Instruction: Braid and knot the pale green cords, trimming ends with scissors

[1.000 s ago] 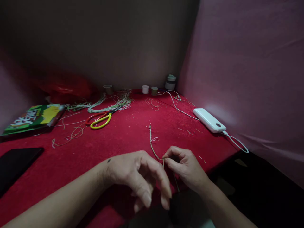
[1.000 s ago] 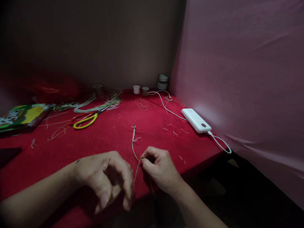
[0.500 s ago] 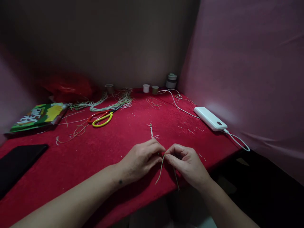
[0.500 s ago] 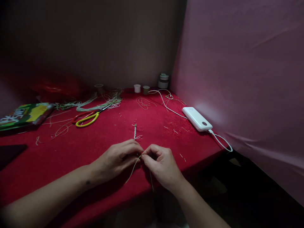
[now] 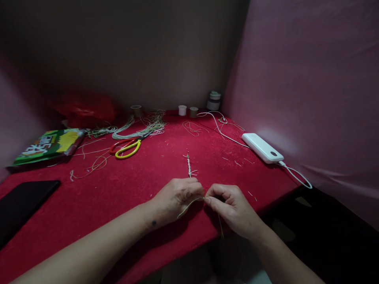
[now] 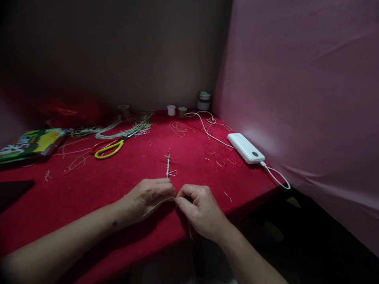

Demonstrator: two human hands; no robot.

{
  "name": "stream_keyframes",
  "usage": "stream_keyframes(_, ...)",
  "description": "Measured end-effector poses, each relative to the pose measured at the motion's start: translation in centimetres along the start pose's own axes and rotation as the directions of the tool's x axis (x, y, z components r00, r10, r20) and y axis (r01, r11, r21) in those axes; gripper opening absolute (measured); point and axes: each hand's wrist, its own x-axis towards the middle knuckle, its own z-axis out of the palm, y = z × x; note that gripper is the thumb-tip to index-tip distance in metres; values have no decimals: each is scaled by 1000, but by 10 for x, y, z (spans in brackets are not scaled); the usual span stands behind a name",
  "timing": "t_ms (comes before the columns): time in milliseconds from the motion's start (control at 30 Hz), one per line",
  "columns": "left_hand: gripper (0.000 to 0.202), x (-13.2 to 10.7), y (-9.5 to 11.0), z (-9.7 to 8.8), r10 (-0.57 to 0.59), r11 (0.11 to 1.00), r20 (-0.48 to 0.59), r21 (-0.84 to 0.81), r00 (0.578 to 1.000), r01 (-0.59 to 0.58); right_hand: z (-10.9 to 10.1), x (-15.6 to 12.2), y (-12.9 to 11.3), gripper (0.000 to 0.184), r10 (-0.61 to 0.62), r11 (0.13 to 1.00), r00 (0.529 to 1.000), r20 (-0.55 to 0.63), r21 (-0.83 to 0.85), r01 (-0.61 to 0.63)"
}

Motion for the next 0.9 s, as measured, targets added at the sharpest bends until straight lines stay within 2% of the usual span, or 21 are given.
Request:
stream_keyframes(133, 23, 1, 0, -2, -46, 998, -46, -45, 998, 43, 1, -1, 1, 16, 18, 999, 999, -39, 43, -17)
stream_keyframes(333, 17, 2, -1, -4, -117, 983, -40, -146, 992, 111, 1, 1, 1, 11, 97, 983, 994, -43, 160, -89)
stream_keyframes(533, 14, 2, -2, -3, -70, 990, -46, -128, 997, 63, 1, -1, 2, 11, 63, 986, 997, -41, 158, -56)
stream_keyframes(633, 15, 2, -4, -3, -8, 995, -65, -99, 998, 2, -4, -1, 2, 12, 77, 980, 997, 26, 179, -81)
stream_keyframes(767, 13, 2, -3, -3, -6, 991, -60, -134, 998, -2, -15, 6, -1, 23, 205, 953, 964, 171, 190, -237)
stream_keyframes(833, 7, 0, 0, -2, -21, 987, -64, -163, 998, 10, -20, 18, -4, 27, 208, 958, 971, 117, 174, -227)
stream_keyframes(900, 4, -2, 5, 1, 0, 984, -96, -178, 995, -17, -21, 37, -8, 26, 164, 986, 986, 28, 29, -165)
